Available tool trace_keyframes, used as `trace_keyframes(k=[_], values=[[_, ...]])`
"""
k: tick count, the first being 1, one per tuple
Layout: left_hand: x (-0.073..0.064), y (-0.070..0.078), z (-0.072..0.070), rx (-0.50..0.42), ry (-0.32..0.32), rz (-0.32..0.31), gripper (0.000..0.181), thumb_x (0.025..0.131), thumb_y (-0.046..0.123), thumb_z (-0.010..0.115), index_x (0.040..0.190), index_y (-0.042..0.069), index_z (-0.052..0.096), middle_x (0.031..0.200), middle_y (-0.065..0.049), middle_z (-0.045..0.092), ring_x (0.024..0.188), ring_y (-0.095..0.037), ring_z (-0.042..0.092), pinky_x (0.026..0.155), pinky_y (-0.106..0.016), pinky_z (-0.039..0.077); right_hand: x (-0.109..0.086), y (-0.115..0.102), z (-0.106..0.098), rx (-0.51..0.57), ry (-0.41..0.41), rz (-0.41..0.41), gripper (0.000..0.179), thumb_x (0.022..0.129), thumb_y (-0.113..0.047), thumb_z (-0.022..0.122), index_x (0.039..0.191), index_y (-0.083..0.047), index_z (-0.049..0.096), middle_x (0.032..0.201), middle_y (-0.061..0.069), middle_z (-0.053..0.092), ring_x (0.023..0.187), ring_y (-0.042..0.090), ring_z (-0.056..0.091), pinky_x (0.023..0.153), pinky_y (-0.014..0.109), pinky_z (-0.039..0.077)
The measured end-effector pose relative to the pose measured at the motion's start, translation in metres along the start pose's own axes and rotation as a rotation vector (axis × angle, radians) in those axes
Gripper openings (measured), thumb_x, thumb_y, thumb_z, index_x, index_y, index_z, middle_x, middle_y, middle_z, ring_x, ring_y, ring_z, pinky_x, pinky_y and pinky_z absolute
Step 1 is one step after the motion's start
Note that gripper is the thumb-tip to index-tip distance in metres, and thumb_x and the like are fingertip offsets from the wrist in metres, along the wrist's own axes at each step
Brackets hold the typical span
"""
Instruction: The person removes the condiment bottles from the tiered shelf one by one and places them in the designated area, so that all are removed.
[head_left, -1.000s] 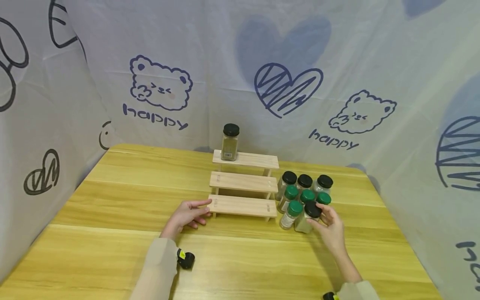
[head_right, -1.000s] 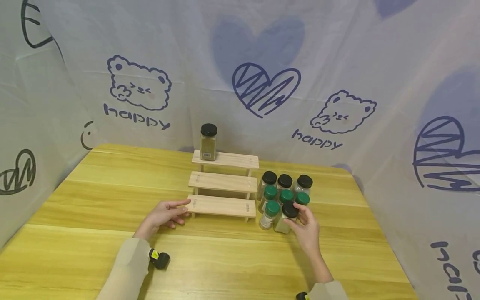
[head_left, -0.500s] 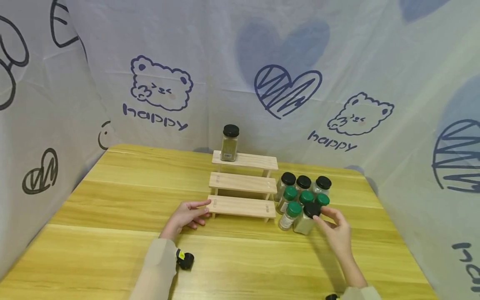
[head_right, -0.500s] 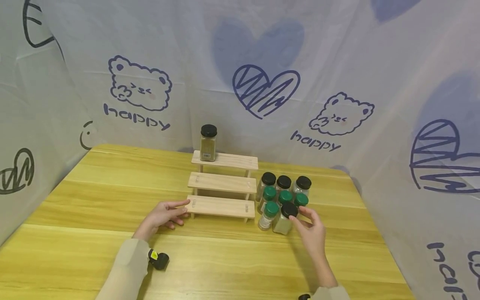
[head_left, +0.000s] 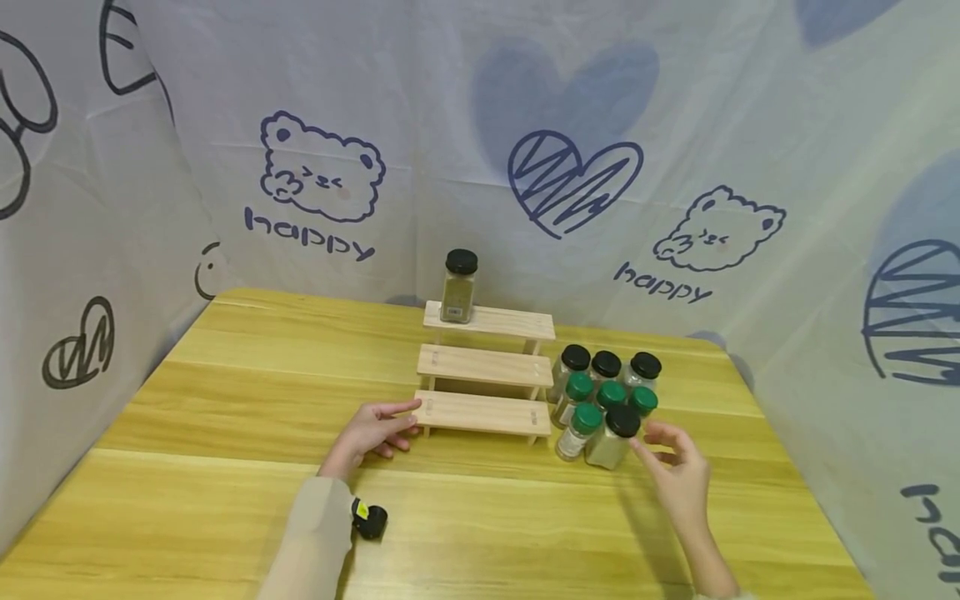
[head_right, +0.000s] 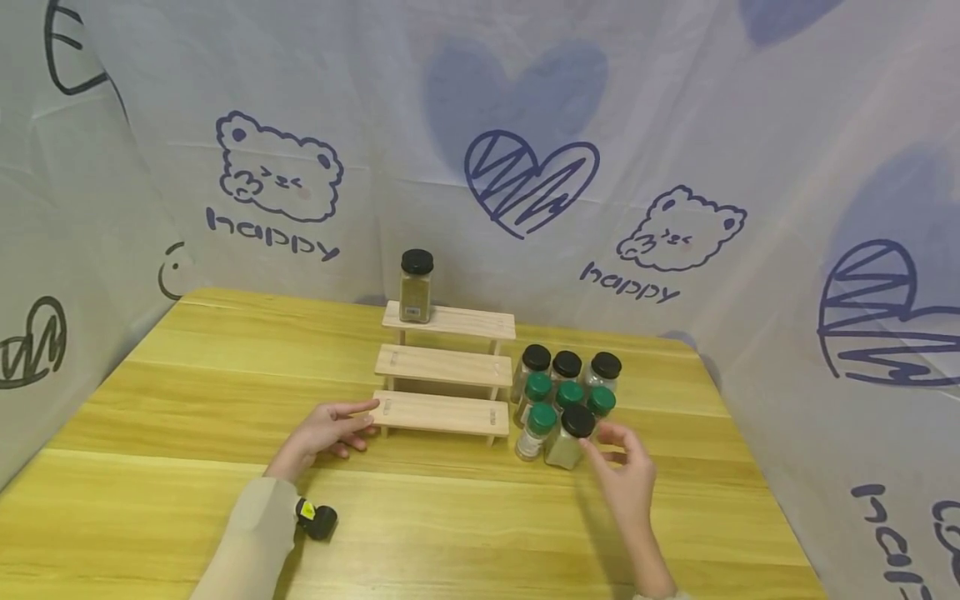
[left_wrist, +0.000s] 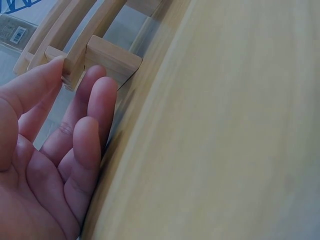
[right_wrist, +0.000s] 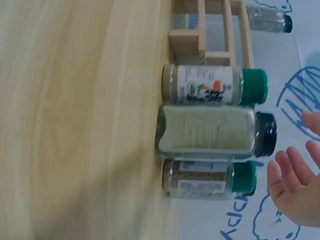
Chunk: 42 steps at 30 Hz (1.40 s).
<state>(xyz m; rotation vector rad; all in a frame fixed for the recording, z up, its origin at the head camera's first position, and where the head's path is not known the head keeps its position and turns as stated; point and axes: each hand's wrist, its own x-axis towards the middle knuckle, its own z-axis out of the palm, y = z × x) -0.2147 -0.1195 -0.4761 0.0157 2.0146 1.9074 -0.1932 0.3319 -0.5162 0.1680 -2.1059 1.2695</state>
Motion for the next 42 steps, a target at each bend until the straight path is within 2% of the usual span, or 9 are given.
trace_keyframes(k=[4,7,14,16,21,27,31,38,42], values=[[0.0,0.002,0.0,0.003,0.0,0.002,0.043,0.087,0.019,0.06,0.126,0.005,0.049,0.094,-0.016,0.065,0.059,-0.015,0.062,0.043,-0.022,0.046,-0.003,0.001,0.004,0.058,-0.068,0.003,0.031,0.073,-0.003,0.072,0.102,-0.009,0.063,0.09,0.009,0.065,0.079,0.016,0.06,0.06,0.017,0.047],[0.0,0.002,0.0,0.006,0.002,-0.001,0.043,0.086,0.019,0.06,0.126,0.005,0.05,0.094,-0.016,0.065,0.059,-0.015,0.061,0.043,-0.021,0.046,-0.002,-0.017,0.008,0.126,-0.17,-0.034,0.029,0.077,0.0,0.068,0.104,-0.005,0.062,0.09,0.007,0.065,0.079,0.013,0.06,0.057,0.016,0.046],[0.002,0.001,-0.001,0.011,0.002,-0.002,0.043,0.086,0.019,0.061,0.126,0.005,0.05,0.093,-0.015,0.066,0.059,-0.014,0.061,0.043,-0.021,0.046,0.008,-0.142,0.017,0.158,-0.271,-0.014,0.02,0.074,0.011,0.064,0.092,0.01,0.057,0.08,0.012,0.064,0.071,0.006,0.058,0.054,0.017,0.046],[0.002,0.001,-0.001,0.01,0.005,-0.002,0.043,0.086,0.019,0.061,0.125,0.004,0.05,0.093,-0.015,0.066,0.059,-0.014,0.061,0.043,-0.021,0.046,0.01,-0.159,0.02,0.142,-0.318,-0.014,0.019,0.074,0.014,0.063,0.092,0.011,0.056,0.079,0.015,0.063,0.071,0.005,0.058,0.055,0.017,0.047],[0.002,0.001,-0.001,0.011,0.007,-0.001,0.043,0.086,0.019,0.061,0.125,0.004,0.05,0.093,-0.015,0.066,0.059,-0.015,0.061,0.043,-0.021,0.045,0.012,-0.167,0.029,0.087,-0.477,0.022,0.018,0.078,0.009,0.062,0.095,0.006,0.058,0.082,0.018,0.063,0.07,0.012,0.06,0.055,0.023,0.049],[0.001,0.002,-0.001,0.014,0.007,-0.003,0.043,0.086,0.02,0.06,0.126,0.005,0.05,0.094,-0.015,0.065,0.059,-0.015,0.061,0.043,-0.021,0.045,0.018,-0.165,0.039,0.112,-0.615,0.051,0.015,0.082,-0.005,0.063,0.097,-0.003,0.06,0.083,0.009,0.065,0.069,0.022,0.061,0.056,0.026,0.049],[0.0,0.002,0.0,0.013,0.008,-0.011,0.043,0.086,0.02,0.06,0.126,0.005,0.05,0.094,-0.015,0.065,0.06,-0.015,0.061,0.043,-0.021,0.045,0.023,-0.172,0.046,0.132,-0.64,0.042,0.015,0.083,-0.002,0.062,0.097,0.0,0.06,0.084,0.01,0.065,0.07,0.022,0.061,0.055,0.027,0.05],[0.0,0.0,0.0,0.013,0.008,-0.014,0.043,0.087,0.02,0.06,0.126,0.005,0.049,0.094,-0.015,0.065,0.06,-0.016,0.061,0.043,-0.022,0.046,0.035,-0.205,0.061,0.128,-0.655,0.017,0.015,0.082,0.004,0.06,0.096,0.006,0.059,0.084,0.018,0.064,0.073,0.021,0.06,0.058,0.026,0.048],[0.001,0.0,0.0,0.011,0.008,-0.011,0.043,0.087,0.02,0.059,0.127,0.005,0.049,0.095,-0.015,0.065,0.06,-0.016,0.061,0.043,-0.022,0.045,0.04,-0.202,0.071,0.153,-0.653,0.029,0.015,0.083,0.001,0.06,0.098,0.005,0.058,0.086,0.016,0.063,0.076,0.02,0.06,0.059,0.026,0.047]])
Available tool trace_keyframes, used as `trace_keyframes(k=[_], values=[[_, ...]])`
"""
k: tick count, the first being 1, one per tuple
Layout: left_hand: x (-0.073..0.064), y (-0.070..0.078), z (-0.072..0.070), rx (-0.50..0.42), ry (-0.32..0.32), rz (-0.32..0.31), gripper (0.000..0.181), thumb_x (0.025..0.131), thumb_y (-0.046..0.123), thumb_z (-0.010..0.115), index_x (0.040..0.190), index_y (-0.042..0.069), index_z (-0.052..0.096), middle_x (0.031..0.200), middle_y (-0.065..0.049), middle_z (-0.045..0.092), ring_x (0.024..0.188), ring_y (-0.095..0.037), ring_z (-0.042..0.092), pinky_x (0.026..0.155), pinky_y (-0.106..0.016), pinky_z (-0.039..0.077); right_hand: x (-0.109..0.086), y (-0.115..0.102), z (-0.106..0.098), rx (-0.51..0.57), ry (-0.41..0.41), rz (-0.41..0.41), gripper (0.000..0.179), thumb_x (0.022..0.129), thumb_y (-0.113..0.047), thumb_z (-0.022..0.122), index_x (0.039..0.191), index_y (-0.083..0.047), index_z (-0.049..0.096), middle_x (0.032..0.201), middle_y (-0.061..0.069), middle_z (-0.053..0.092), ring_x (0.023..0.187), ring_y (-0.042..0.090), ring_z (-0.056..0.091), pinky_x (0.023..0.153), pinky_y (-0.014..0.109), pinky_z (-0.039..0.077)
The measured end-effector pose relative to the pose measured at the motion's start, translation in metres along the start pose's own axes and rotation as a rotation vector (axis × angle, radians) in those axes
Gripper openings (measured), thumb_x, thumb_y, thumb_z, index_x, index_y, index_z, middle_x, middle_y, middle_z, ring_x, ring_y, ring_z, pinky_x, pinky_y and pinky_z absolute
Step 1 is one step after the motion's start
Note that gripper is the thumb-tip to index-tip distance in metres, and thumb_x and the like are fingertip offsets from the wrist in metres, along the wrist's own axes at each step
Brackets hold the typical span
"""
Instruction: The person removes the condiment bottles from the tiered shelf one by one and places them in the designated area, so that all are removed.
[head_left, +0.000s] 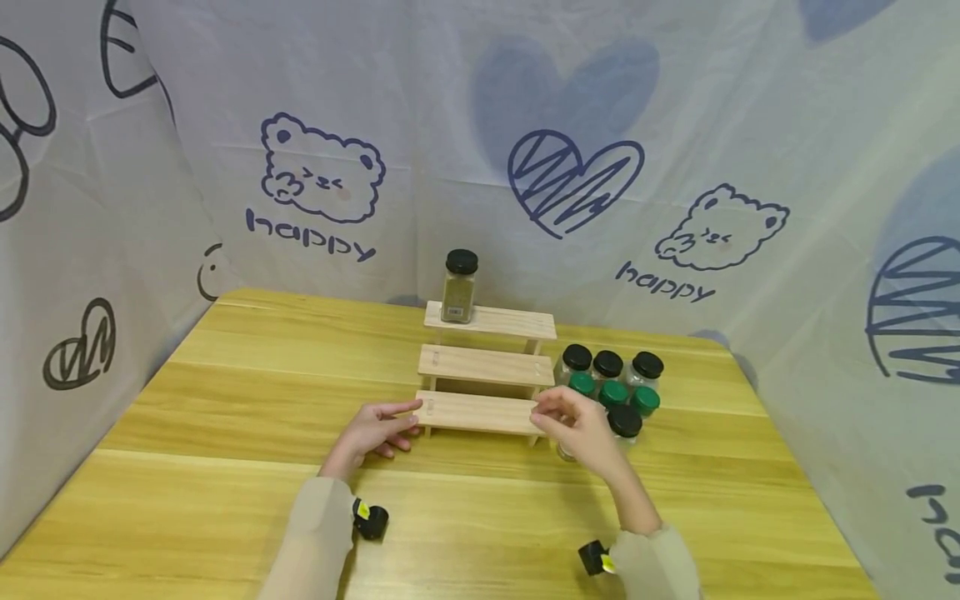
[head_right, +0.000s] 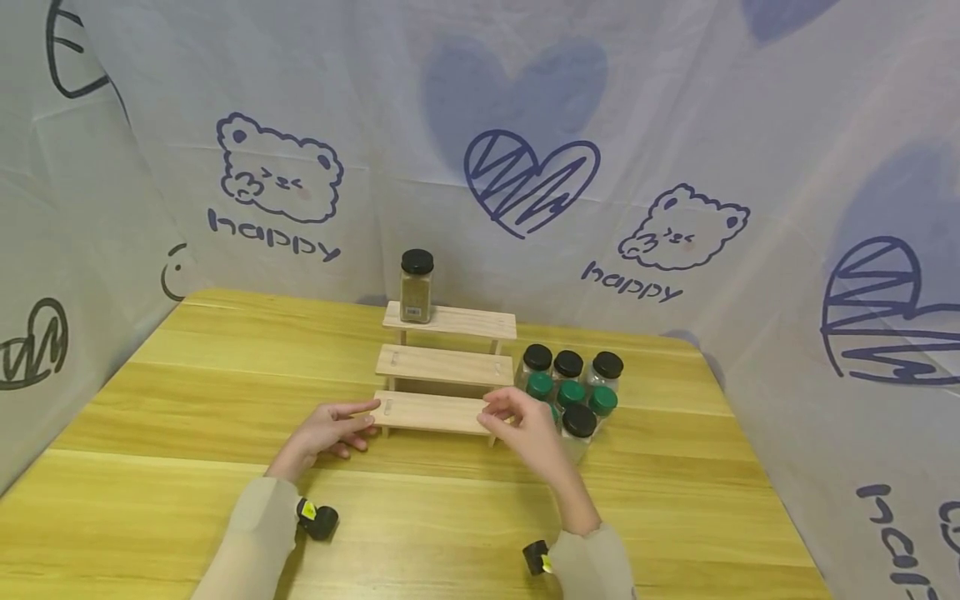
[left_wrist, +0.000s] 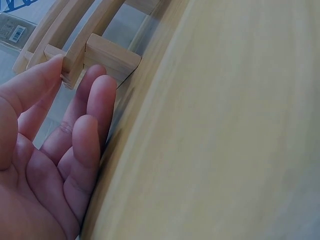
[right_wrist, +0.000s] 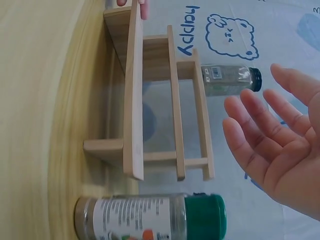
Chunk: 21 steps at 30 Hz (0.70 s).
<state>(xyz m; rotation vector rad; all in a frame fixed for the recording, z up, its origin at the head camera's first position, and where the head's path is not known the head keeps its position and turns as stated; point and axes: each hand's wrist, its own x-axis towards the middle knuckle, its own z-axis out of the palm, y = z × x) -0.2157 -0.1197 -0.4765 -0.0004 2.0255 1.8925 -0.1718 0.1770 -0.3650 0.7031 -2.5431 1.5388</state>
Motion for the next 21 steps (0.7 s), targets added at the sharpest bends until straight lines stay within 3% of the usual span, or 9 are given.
trace_keyframes(k=[6,11,18,21], values=[[-0.001,0.0,0.001,0.004,-0.001,-0.001,0.044,0.087,0.021,0.06,0.127,0.006,0.049,0.094,-0.015,0.065,0.061,-0.016,0.061,0.044,-0.022,0.046,0.017,0.015,0.009,0.06,0.048,0.04,0.019,0.083,-0.002,0.062,0.101,0.003,0.059,0.091,0.018,0.062,0.081,0.028,0.059,0.064,0.027,0.049],[-0.002,0.0,0.001,0.008,0.002,-0.001,0.044,0.086,0.021,0.06,0.126,0.005,0.05,0.094,-0.015,0.065,0.06,-0.015,0.061,0.044,-0.022,0.046,0.035,0.026,0.011,0.092,0.086,0.023,0.024,0.084,-0.007,0.062,0.104,0.004,0.058,0.094,0.017,0.062,0.083,0.024,0.059,0.065,0.024,0.048],[-0.002,0.0,0.001,0.008,0.001,0.004,0.044,0.086,0.02,0.06,0.126,0.005,0.05,0.094,-0.015,0.065,0.06,-0.016,0.062,0.044,-0.022,0.046,0.053,-0.004,0.008,0.105,0.106,0.068,0.022,0.084,-0.001,0.06,0.104,0.008,0.056,0.098,0.024,0.058,0.09,0.035,0.055,0.067,0.025,0.047],[-0.001,0.0,0.001,0.005,0.002,0.002,0.044,0.086,0.02,0.06,0.126,0.005,0.05,0.094,-0.015,0.065,0.06,-0.015,0.062,0.043,-0.021,0.046,0.062,-0.007,0.01,0.111,0.133,0.07,0.022,0.084,0.0,0.06,0.104,0.009,0.056,0.099,0.025,0.058,0.093,0.034,0.053,0.069,0.024,0.046]])
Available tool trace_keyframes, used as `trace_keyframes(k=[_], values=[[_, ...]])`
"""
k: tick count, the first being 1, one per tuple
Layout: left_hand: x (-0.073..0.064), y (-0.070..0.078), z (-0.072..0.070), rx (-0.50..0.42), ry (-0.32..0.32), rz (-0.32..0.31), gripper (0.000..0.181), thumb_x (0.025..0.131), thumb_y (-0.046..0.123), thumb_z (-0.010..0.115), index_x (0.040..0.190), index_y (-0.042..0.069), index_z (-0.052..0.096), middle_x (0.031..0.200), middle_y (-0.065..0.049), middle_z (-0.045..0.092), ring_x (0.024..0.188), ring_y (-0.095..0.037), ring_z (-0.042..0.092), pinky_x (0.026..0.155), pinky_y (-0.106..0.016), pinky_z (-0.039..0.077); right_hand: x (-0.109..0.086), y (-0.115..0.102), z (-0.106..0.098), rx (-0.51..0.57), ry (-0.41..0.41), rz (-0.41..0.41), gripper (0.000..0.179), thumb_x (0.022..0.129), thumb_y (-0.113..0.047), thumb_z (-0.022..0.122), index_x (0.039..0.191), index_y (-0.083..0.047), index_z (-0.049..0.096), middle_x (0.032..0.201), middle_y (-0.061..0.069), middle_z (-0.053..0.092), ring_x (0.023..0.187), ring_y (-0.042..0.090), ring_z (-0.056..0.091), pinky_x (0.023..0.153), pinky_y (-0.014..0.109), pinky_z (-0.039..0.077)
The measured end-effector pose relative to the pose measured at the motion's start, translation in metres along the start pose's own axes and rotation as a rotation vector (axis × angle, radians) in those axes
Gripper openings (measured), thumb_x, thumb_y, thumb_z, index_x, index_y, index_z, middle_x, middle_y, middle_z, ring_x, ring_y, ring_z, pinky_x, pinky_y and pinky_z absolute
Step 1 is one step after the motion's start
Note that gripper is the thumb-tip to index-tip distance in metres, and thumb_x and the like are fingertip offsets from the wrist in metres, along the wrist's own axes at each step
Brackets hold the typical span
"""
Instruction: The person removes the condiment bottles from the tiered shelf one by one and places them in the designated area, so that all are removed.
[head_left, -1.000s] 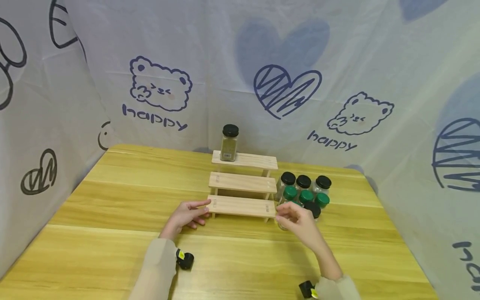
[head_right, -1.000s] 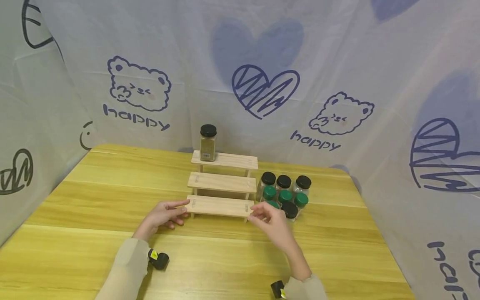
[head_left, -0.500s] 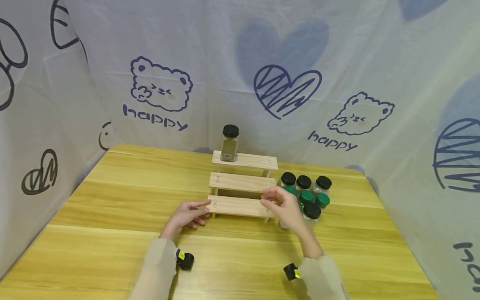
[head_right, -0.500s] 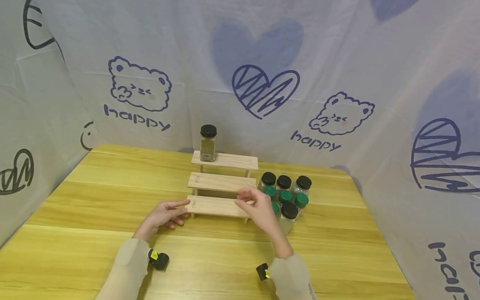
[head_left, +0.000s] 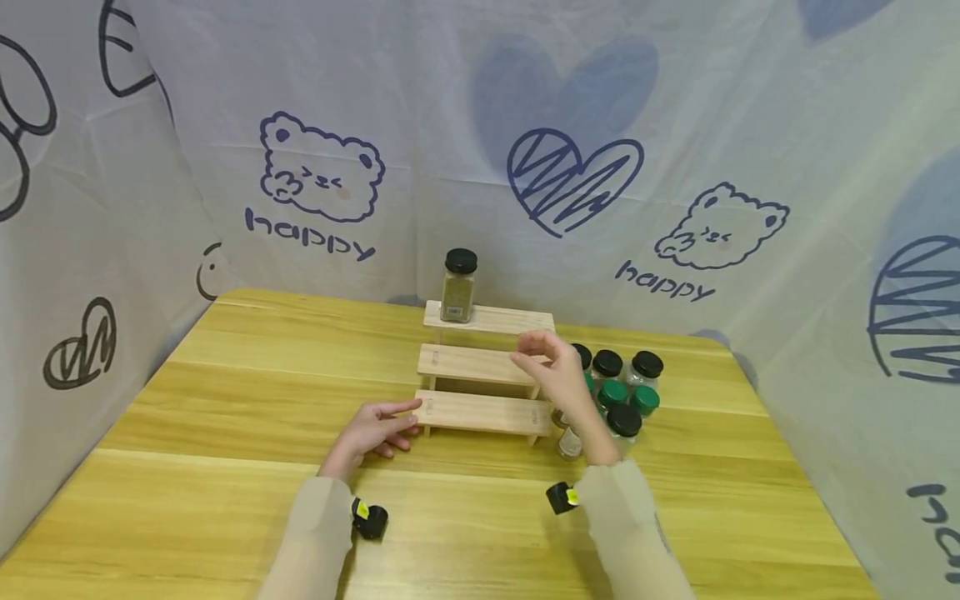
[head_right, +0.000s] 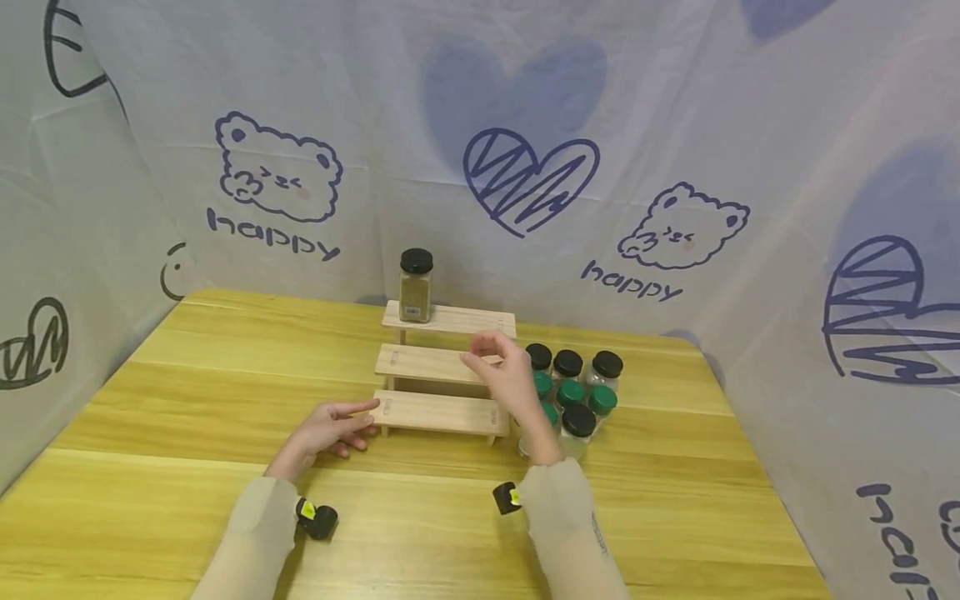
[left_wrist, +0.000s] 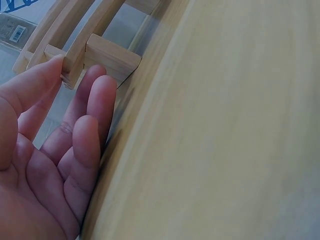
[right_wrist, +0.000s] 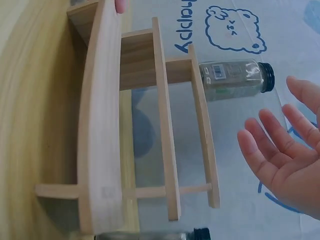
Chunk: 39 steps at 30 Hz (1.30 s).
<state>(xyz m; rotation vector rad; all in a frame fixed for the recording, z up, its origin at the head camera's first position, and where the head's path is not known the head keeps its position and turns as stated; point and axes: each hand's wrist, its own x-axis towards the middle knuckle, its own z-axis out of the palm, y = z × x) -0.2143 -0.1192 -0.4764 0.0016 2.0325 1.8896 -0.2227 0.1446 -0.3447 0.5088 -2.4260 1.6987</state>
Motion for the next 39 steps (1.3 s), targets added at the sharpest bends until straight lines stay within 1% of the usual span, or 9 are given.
trace_keyframes(k=[4,8,16,19,24,26,30,34,39], values=[[0.0,0.0,0.0,-0.002,0.004,-0.012,0.043,0.087,0.02,0.06,0.126,0.006,0.05,0.094,-0.015,0.065,0.06,-0.015,0.061,0.043,-0.022,0.046,0.012,-0.003,0.006,0.033,0.02,-0.003,0.027,0.084,0.0,0.059,0.108,0.01,0.054,0.106,0.028,0.055,0.098,0.036,0.051,0.076,0.03,0.045],[-0.001,0.002,0.0,-0.007,0.014,-0.024,0.043,0.087,0.02,0.06,0.126,0.006,0.05,0.093,-0.015,0.065,0.06,-0.016,0.061,0.044,-0.023,0.046,0.028,-0.006,0.011,0.068,0.028,-0.015,0.029,0.084,0.0,0.059,0.111,0.009,0.052,0.108,0.027,0.054,0.101,0.037,0.049,0.08,0.036,0.044],[-0.009,0.015,0.001,-0.011,-0.003,-0.029,0.04,0.088,0.013,0.057,0.126,0.002,0.048,0.095,-0.018,0.064,0.062,-0.019,0.062,0.046,-0.024,0.047,0.055,-0.013,0.023,0.111,0.045,-0.083,0.034,0.083,0.003,0.059,0.114,0.011,0.049,0.11,0.026,0.053,0.103,0.036,0.048,0.079,0.036,0.044],[-0.009,0.015,0.001,-0.009,-0.004,-0.028,0.04,0.088,0.013,0.057,0.126,0.002,0.048,0.095,-0.019,0.064,0.062,-0.019,0.062,0.046,-0.024,0.047,0.067,-0.004,0.029,0.127,0.07,-0.11,0.035,0.082,0.002,0.061,0.115,0.01,0.049,0.112,0.025,0.053,0.103,0.035,0.048,0.079,0.035,0.044],[-0.002,0.005,-0.001,-0.016,0.009,-0.033,0.042,0.087,0.018,0.06,0.126,0.005,0.05,0.094,-0.016,0.065,0.06,-0.017,0.062,0.044,-0.023,0.047,0.087,0.017,0.037,0.134,0.098,-0.117,0.04,0.083,-0.007,0.064,0.119,0.002,0.05,0.115,0.019,0.053,0.104,0.028,0.048,0.08,0.032,0.042],[-0.001,0.003,-0.001,-0.012,0.013,-0.035,0.043,0.086,0.019,0.06,0.126,0.006,0.05,0.093,-0.015,0.065,0.06,-0.016,0.062,0.044,-0.022,0.046,0.091,0.019,0.04,0.126,0.102,-0.121,0.042,0.082,-0.008,0.065,0.12,0.0,0.049,0.116,0.016,0.052,0.104,0.024,0.048,0.082,0.032,0.042],[0.001,0.002,-0.001,-0.007,0.012,-0.034,0.044,0.086,0.021,0.061,0.126,0.006,0.051,0.092,-0.013,0.066,0.06,-0.015,0.061,0.044,-0.022,0.046,0.098,0.017,0.043,0.118,0.089,-0.148,0.046,0.081,-0.006,0.065,0.122,0.002,0.048,0.118,0.017,0.051,0.105,0.025,0.047,0.086,0.038,0.042],[0.0,0.003,0.0,-0.004,0.01,-0.032,0.044,0.085,0.021,0.061,0.126,0.007,0.051,0.092,-0.013,0.066,0.06,-0.015,0.062,0.045,-0.021,0.046,0.104,0.014,0.044,0.09,0.06,-0.166,0.047,0.081,-0.005,0.065,0.123,0.002,0.047,0.121,0.017,0.05,0.108,0.03,0.046,0.087,0.041,0.041],[0.0,0.003,0.001,-0.003,0.009,-0.029,0.043,0.086,0.02,0.061,0.126,0.006,0.05,0.093,-0.014,0.065,0.06,-0.015,0.062,0.045,-0.022,0.046,0.108,0.011,0.046,0.038,0.01,-0.15,0.051,0.081,-0.008,0.065,0.128,-0.002,0.046,0.128,0.014,0.045,0.109,0.029,0.045,0.088,0.042,0.041]])
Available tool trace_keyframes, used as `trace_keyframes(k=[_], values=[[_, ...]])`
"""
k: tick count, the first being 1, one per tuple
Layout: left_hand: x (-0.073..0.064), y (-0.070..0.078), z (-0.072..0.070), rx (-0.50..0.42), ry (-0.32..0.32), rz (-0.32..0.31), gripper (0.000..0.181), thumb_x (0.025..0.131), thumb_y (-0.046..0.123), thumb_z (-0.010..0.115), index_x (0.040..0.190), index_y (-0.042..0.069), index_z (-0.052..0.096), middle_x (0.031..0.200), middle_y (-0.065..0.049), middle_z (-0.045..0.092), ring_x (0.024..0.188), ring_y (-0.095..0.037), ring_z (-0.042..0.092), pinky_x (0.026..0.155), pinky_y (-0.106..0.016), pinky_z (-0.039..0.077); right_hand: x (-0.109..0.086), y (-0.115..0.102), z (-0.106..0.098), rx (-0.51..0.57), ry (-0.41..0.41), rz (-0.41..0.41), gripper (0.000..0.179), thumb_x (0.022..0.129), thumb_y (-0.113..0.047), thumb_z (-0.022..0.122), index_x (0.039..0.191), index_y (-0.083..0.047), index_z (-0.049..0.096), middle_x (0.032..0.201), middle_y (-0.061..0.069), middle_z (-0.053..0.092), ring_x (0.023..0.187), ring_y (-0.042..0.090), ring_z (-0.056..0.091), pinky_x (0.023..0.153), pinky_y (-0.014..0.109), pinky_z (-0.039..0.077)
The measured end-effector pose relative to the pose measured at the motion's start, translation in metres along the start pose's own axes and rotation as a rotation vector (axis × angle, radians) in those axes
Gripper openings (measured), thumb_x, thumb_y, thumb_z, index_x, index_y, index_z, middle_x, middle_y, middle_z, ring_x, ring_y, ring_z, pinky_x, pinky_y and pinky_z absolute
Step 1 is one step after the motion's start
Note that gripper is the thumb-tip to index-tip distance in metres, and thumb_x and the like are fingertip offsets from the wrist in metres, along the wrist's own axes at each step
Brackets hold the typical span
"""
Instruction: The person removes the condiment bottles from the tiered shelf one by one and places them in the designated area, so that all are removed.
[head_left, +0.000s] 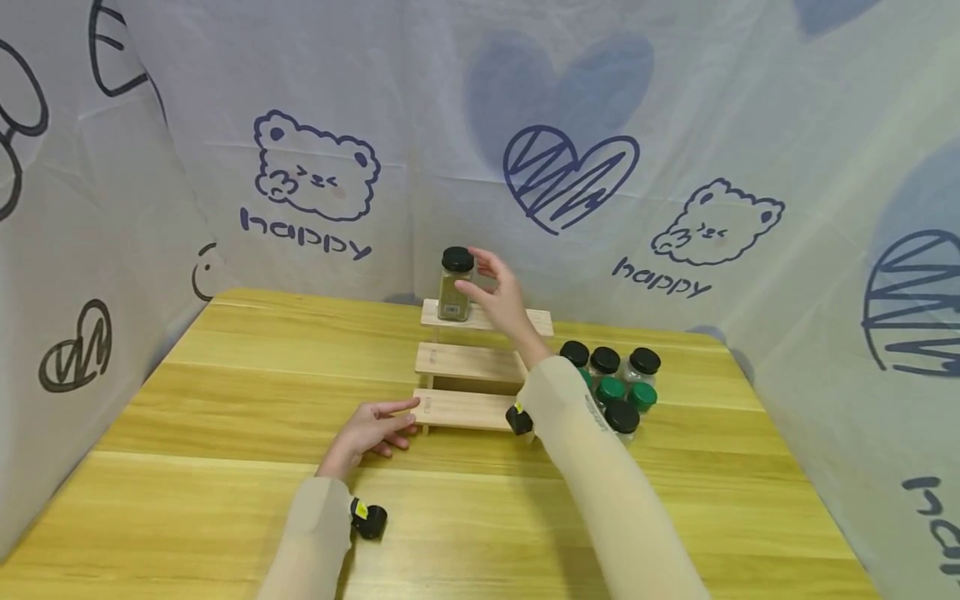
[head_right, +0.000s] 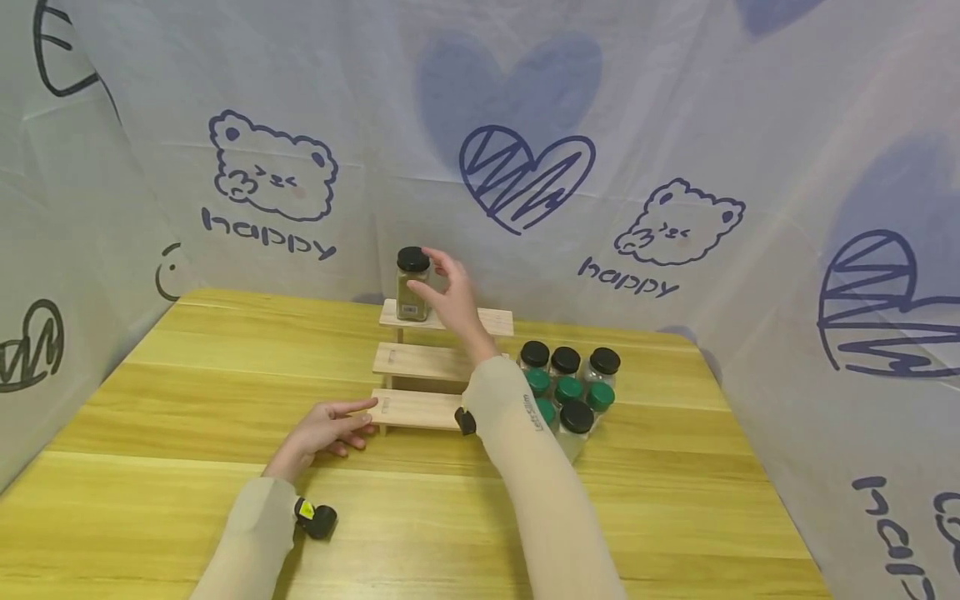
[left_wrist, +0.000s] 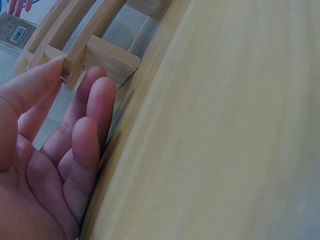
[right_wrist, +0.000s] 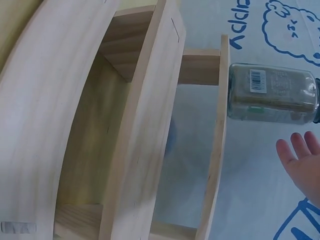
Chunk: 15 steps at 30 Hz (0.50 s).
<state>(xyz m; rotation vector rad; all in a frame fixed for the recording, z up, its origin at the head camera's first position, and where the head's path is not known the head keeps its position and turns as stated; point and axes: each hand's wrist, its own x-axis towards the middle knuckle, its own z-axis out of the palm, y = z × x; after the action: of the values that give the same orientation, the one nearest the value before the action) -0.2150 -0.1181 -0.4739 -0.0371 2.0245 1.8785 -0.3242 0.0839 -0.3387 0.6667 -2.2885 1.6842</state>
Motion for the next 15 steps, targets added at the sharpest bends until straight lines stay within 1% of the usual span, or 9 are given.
trace_keyframes(k=[6,10,15], values=[[0.0,-0.0012,-0.0002,-0.001,-0.002,0.0,0.043,0.087,0.018,0.06,0.126,0.006,0.049,0.095,-0.016,0.065,0.061,-0.017,0.062,0.045,-0.023,0.047,0.0009,0.0046,0.003,-0.018,-0.041,0.019,0.051,0.083,-0.008,0.064,0.13,-0.004,0.044,0.132,0.015,0.04,0.114,0.03,0.042,0.091,0.049,0.037],[0.0002,-0.0019,-0.0004,0.001,0.0,0.001,0.042,0.087,0.019,0.059,0.126,0.006,0.049,0.095,-0.016,0.065,0.061,-0.017,0.062,0.045,-0.024,0.047,0.0005,0.0068,0.0056,-0.02,-0.045,0.017,0.051,0.082,-0.008,0.064,0.129,-0.004,0.044,0.131,0.014,0.042,0.115,0.029,0.042,0.092,0.048,0.037],[0.0007,-0.0027,-0.0011,-0.002,-0.006,0.008,0.043,0.087,0.019,0.06,0.126,0.006,0.05,0.095,-0.016,0.065,0.061,-0.017,0.062,0.045,-0.023,0.047,0.0011,0.0061,0.0104,-0.019,-0.026,0.035,0.049,0.08,-0.006,0.067,0.124,-0.002,0.044,0.129,0.014,0.043,0.114,0.029,0.043,0.092,0.044,0.038]])
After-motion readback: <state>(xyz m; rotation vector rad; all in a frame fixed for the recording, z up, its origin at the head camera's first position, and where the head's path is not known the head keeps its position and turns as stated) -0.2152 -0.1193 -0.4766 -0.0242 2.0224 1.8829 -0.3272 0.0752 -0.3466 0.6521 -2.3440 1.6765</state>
